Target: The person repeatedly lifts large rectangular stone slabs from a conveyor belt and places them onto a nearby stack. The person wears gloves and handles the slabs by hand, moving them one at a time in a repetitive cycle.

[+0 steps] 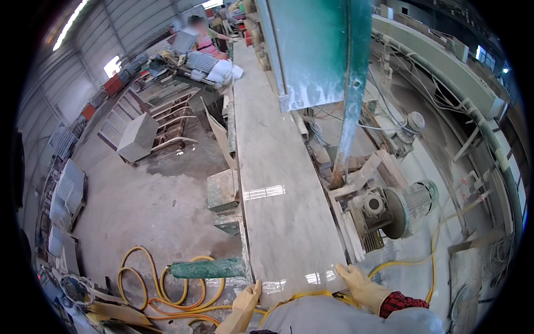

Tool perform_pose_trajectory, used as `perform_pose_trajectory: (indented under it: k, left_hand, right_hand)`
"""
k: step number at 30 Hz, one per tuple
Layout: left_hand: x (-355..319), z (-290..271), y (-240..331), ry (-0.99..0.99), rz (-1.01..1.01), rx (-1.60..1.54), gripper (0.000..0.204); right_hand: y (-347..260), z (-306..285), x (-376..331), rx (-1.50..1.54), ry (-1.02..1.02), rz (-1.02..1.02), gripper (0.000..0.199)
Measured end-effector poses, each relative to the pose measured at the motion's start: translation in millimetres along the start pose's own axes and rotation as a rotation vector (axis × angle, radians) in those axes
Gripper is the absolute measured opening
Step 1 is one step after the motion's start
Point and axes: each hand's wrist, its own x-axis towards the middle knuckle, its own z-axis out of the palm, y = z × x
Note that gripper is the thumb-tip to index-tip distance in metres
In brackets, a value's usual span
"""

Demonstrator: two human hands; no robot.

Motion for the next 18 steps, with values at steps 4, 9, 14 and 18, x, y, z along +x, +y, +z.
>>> perform_pose_trajectory:
  k: [4, 9, 14, 18]
  left_hand:
    - [15.0, 11.2, -30.6, -0.115, -0.126, -0.68, 0.043]
    - [7.7, 22.8, -41.4, -0.103, -0.064, -1.081, 0.032]
    - [37.4, 34.3, -75.0, -0.219, 0.05, -1.166, 0.026]
    - [4.5, 38.6, -79.5, -0.051, 0.124, -0.972, 0.044]
  right_hand:
    - [-21.3, 5.3, -4.6, 0.033, 0.06, 0.031, 0.08]
    - [0.2, 13.2, 20.8, 0.126, 0.025, 0.057, 0.082]
    - [73.7, 16.0, 69.6, -0.193, 0.198, -0.245, 0.067]
    - [-3.6, -20.1, 17.8, -0.409, 0.16, -0.205, 0.045]
